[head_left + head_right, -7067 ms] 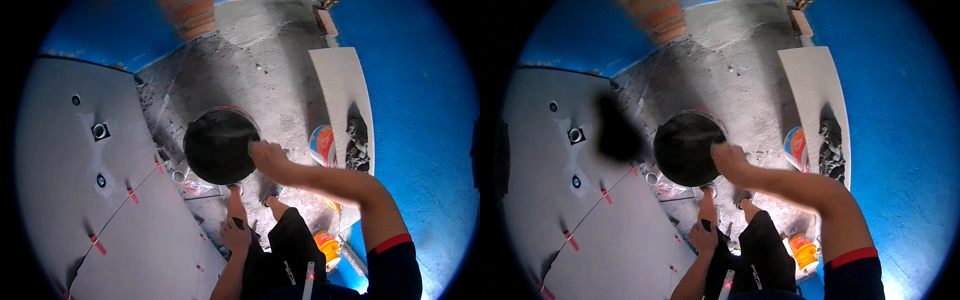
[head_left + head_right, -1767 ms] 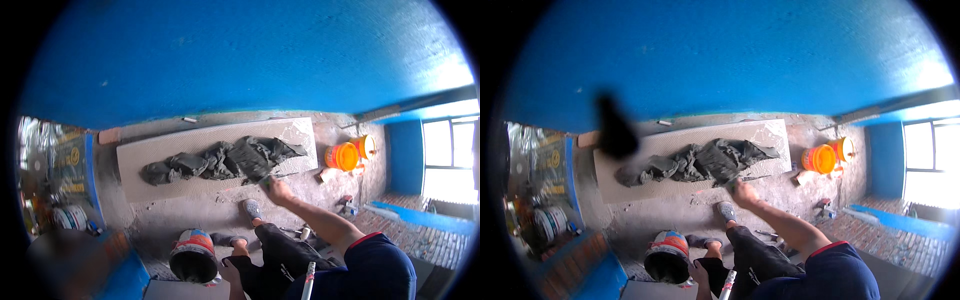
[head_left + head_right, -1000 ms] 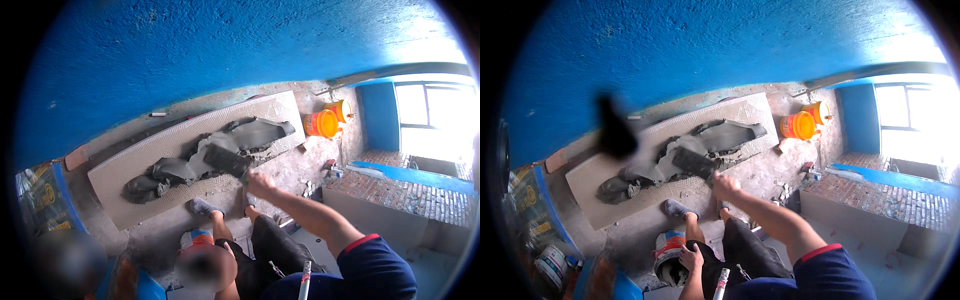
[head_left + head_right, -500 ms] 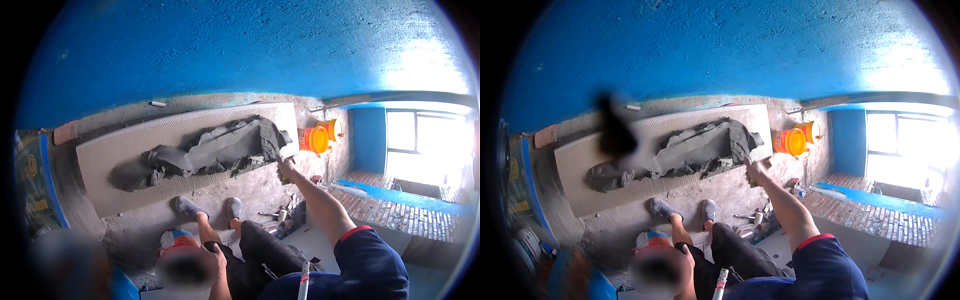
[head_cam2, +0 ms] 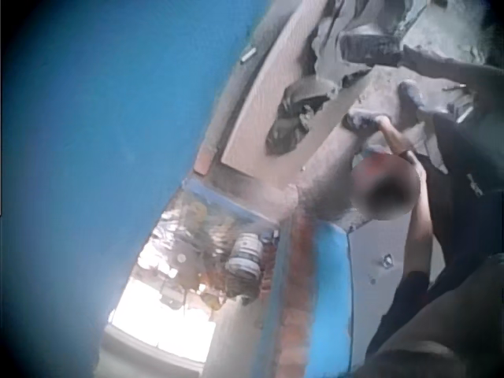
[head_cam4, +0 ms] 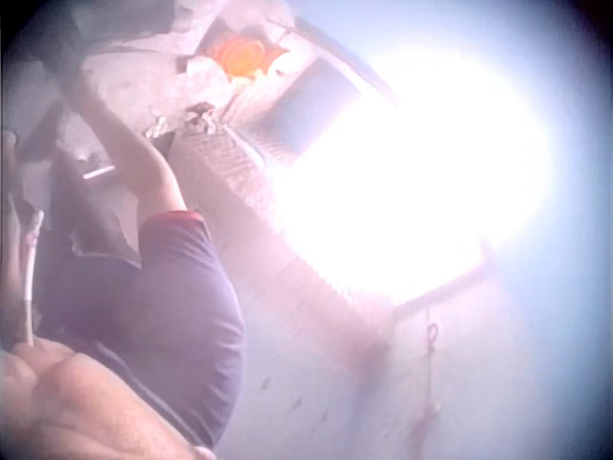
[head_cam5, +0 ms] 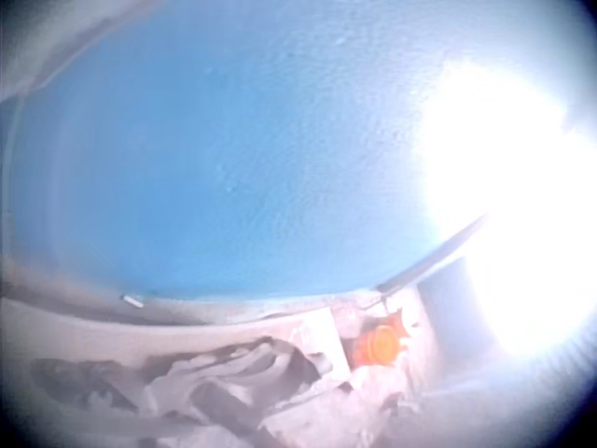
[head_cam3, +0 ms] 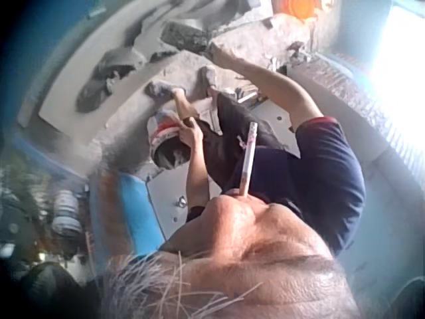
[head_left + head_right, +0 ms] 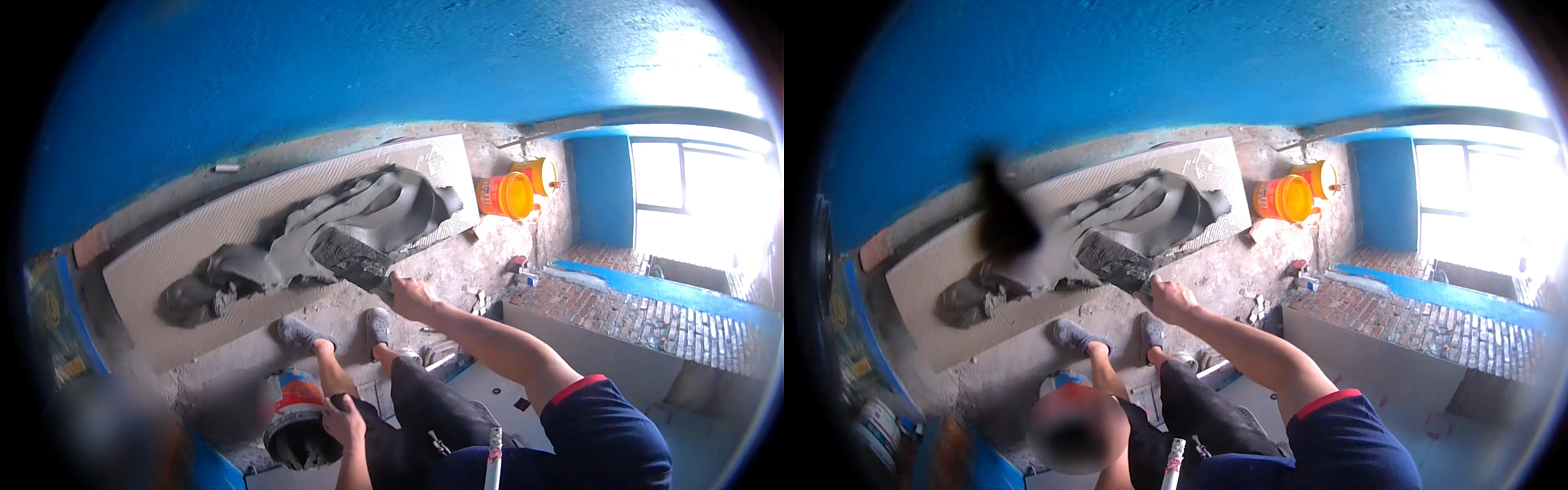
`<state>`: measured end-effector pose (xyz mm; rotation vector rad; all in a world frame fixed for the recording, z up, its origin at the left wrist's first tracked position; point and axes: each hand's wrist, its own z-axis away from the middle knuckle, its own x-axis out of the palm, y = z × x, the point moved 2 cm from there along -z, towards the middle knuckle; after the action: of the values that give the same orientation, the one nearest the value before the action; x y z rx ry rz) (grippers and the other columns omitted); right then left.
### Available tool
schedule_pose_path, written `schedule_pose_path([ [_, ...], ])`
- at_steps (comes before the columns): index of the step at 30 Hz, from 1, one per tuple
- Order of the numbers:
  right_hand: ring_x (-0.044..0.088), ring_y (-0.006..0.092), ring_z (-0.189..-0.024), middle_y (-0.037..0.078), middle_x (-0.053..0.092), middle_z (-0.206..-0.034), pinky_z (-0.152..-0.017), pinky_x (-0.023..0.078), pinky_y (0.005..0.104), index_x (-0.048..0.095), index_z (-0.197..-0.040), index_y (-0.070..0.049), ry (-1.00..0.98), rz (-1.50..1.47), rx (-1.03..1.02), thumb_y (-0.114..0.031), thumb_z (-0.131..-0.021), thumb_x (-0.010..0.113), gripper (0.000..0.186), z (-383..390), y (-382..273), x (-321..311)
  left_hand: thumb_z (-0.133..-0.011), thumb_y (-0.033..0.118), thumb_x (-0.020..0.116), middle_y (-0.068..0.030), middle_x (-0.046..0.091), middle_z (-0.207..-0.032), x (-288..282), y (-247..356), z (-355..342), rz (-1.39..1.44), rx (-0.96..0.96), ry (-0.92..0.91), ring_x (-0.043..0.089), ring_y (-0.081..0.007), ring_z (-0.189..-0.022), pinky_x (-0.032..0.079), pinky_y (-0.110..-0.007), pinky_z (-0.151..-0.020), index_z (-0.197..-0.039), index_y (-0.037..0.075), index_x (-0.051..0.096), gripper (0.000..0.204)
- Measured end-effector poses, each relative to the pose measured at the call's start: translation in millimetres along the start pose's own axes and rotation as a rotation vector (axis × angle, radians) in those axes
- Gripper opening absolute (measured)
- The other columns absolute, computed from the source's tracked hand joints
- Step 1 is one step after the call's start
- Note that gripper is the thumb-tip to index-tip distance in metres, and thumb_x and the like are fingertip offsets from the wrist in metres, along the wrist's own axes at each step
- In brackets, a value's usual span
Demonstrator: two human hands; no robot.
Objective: The person applies mortar to a tile using a trowel, spreading the mixture across the back of the tile before smoothing it out in a renovation area.
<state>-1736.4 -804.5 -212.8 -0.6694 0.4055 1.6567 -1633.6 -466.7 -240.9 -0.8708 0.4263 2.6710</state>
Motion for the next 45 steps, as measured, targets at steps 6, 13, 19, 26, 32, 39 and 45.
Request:
schedule_pose_path([
  [6,0.059,0.0257,-0.098,0.014,0.062,-0.101,-0.085,0.044,0.0409,0.049,-0.117,-0.004,-0.055,-0.705,-0.048,-0.056,-0.087,0.048,0.060,-35.7,106.0,30.2,-0.092,0.039,0.044,-0.0181,0.057,-0.106,-8.5,-173.3,-141.3,0.000,0.211,0.392,0.055,-0.0293,-0.100,0.044,-0.040,-0.088,-0.116,-0.004,0.048,0.050],
  [13,0.060,0.0250,-0.087,0.009,0.057,-0.089,-0.085,0.048,0.0491,0.048,-0.110,-0.001,0.399,-2.117,0.701,-0.062,-0.087,0.044,0.066,-124.2,286.7,77.4,-0.093,0.046,0.039,-0.0147,0.051,-0.123,-121.9,-102.8,-286.2,1.423,-0.202,0.663,0.049,-0.0295,-0.114,0.039,-0.042,-0.100,-0.134,-0.001,0.032,0.063],
  [19,0.054,0.0213,-0.062,0.005,0.054,-0.074,-0.062,0.050,0.0434,0.052,-0.083,-0.011,0.700,-1.764,0.431,-0.050,-0.092,0.045,0.040,-189.0,299.3,85.8,-0.092,0.031,0.045,-0.0122,0.052,-0.122,-143.9,-125.2,-339.3,1.681,-0.172,1.031,0.053,-0.0293,-0.108,0.043,-0.043,-0.095,-0.122,0.002,0.045,0.041],
  [26,0.053,0.0161,-0.056,0.002,0.055,-0.071,-0.048,0.043,0.0311,0.056,-0.084,-0.012,0.703,-1.879,0.170,-0.038,-0.093,0.049,0.028,-208.7,314.1,72.4,-0.091,0.024,0.043,-0.0073,0.054,-0.119,-115.2,-130.4,-346.4,1.623,-0.077,0.882,0.052,-0.0254,-0.109,0.041,-0.046,-0.093,-0.116,0.009,0.049,0.030],
  [32,0.053,0.0150,-0.054,0.002,0.058,-0.070,-0.049,0.043,0.0289,0.057,-0.086,-0.012,0.708,-1.714,0.030,-0.034,-0.095,0.048,0.026,-225.2,326.8,63.0,-0.089,0.018,0.041,-0.0030,0.055,-0.117,-82.1,-145.5,-321.3,1.573,-0.130,0.771,0.051,-0.0221,-0.110,0.040,-0.048,-0.092,-0.111,0.014,0.053,0.025],
  [39,0.058,0.0167,-0.052,0.003,0.059,-0.068,-0.043,0.041,0.0289,0.057,-0.082,-0.011,0.797,-1.691,0.117,-0.035,-0.094,0.049,0.028,-210.4,327.6,48.1,-0.094,0.035,0.041,-0.0054,0.037,-0.137,-64.1,-122.5,-297.1,1.658,-0.253,0.669,0.036,-0.0227,-0.123,0.024,-0.043,-0.104,-0.129,0.023,0.041,0.037],
  [45,0.055,0.0162,-0.053,0.002,0.055,-0.063,-0.049,0.045,0.0308,0.054,-0.078,-0.012,0.795,-1.759,0.052,-0.038,-0.094,0.050,0.030,-214.7,326.8,58.9,-0.095,0.046,0.036,-0.0090,0.023,-0.148,-72.5,-123.6,-294.9,1.760,0.050,0.594,0.024,-0.0298,-0.135,0.019,-0.045,-0.111,-0.143,0.023,0.025,0.054],
])
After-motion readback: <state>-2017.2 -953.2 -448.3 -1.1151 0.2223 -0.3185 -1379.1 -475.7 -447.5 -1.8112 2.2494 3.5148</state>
